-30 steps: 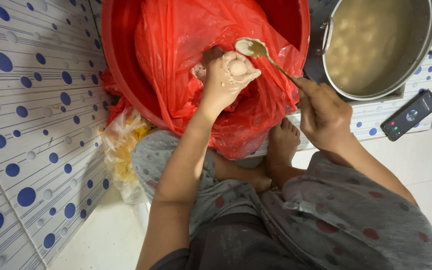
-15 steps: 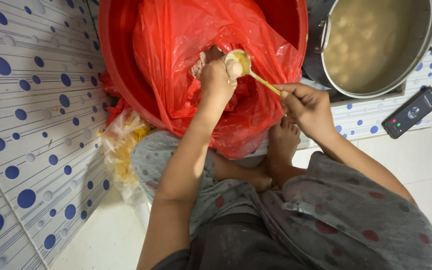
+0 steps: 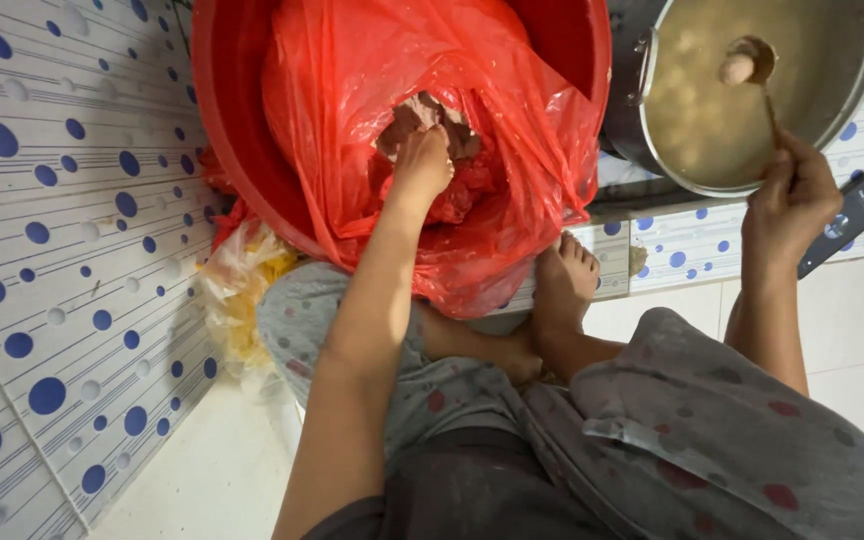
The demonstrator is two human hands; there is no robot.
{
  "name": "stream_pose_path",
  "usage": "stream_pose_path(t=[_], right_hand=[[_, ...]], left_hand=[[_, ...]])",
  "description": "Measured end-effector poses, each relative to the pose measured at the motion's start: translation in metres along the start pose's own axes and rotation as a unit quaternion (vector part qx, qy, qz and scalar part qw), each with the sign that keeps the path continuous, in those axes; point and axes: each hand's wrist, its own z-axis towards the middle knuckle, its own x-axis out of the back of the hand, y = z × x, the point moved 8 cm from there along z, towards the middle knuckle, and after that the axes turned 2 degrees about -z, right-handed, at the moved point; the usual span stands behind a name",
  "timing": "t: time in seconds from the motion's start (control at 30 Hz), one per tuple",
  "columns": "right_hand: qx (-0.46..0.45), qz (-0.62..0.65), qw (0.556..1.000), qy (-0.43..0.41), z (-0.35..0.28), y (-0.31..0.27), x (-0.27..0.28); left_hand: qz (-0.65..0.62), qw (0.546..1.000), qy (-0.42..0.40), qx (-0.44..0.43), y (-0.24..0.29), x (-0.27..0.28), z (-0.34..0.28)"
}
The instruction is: Forming meatballs by squeezing meat paste through the hand and scooping it into a pot of water using a spoon.
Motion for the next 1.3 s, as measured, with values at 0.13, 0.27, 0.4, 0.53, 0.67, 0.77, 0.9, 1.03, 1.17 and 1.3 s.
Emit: stream_pose_path(t=[0.13, 0.27, 0.4, 0.53, 0.67, 0.77, 0.9, 1.03, 1.17, 1.3], right_hand=[[0.031, -0.125, 0.992, 0.0, -0.003, 0.039, -0.007], [0.023, -0.202, 0.979, -0.027, -0.003, 0.051, -0.009], [0.046, -0.253, 0.966, -0.009, -0.006, 0.063, 0.0], [0.041, -0.198, 0.979, 0.004, -0.007, 0.059, 0.013], [0.01, -0.146, 0.989, 0.001, -0.013, 0.054, 0.021], [0.001, -0.126, 0.992, 0.004, -0.013, 0.059, 0.025], [-0.038, -0.076, 0.996, -0.001, -0.021, 0.081, 0.028], [-0.034, -0.05, 0.998, -0.002, -0.019, 0.078, 0.027], [-0.033, -0.047, 0.998, 0.004, -0.018, 0.075, 0.03], [-0.039, -0.023, 0.999, 0.008, -0.019, 0.07, 0.03]], left_hand=[[0.046, 0.998, -0.02, -0.035, -0.012, -0.021, 0.009], [0.099, 0.992, -0.065, 0.034, -0.044, -0.049, 0.016], [0.078, 0.995, -0.047, -0.032, -0.055, -0.067, 0.022], [0.131, 0.983, -0.13, -0.002, -0.041, -0.074, 0.023], [0.149, 0.956, -0.25, 0.042, -0.031, -0.088, 0.02], [0.185, 0.936, -0.299, 0.0, -0.053, -0.131, 0.035], [0.196, 0.906, -0.374, -0.03, -0.1, -0.175, 0.035], [0.215, 0.9, -0.379, 0.031, -0.063, -0.127, 0.016], [0.185, 0.935, -0.301, 0.014, -0.05, -0.11, 0.009], [0.006, 0.98, -0.199, -0.007, -0.035, -0.075, -0.008]])
